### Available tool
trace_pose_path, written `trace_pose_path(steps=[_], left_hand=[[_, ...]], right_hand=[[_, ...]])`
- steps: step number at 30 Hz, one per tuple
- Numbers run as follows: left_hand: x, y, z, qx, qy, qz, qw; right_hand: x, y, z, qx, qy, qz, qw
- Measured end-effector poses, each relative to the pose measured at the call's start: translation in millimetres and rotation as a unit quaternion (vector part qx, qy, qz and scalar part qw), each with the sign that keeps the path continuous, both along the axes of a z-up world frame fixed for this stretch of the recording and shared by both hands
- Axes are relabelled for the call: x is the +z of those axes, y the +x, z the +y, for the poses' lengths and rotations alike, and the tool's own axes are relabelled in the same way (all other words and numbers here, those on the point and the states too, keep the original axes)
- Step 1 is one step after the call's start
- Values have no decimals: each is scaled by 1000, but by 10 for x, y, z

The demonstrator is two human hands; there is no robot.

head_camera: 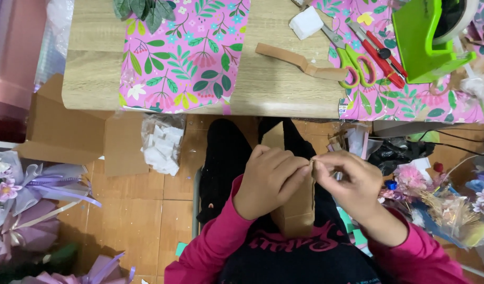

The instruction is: The person cuts a piece of cardboard with scissors, then uses a utility knife to score and fold it into a small box. They insert a white foam block into the box and secure it using a hot glue gun.

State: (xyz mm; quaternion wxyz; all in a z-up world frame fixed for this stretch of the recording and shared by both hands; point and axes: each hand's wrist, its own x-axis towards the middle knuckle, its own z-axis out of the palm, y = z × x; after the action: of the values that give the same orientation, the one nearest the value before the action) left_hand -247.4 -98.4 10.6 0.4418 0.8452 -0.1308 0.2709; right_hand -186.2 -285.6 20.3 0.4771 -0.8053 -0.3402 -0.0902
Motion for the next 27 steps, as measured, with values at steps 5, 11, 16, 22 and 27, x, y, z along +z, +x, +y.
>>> trace_pose_path(steps=[5, 11, 16, 22, 27], left_hand=[[-94, 7, 63, -4, -27, 36, 999], [-74, -2, 77, -4, -36, 66, 997], [-42, -32, 69, -4, -44, 73, 996], [-40, -84, 150, 30, -70, 91, 993], [-152, -125, 279, 100, -125, 107, 981]], right_hand=[[-18, -29, 70, -34, 112, 255, 960], [106, 60, 53, -5, -27, 143, 989], [-232, 69, 48, 36, -107, 65, 991], [-683, -141, 145, 15, 208, 269, 940], [-1004, -233, -22, -72, 277, 213, 934]])
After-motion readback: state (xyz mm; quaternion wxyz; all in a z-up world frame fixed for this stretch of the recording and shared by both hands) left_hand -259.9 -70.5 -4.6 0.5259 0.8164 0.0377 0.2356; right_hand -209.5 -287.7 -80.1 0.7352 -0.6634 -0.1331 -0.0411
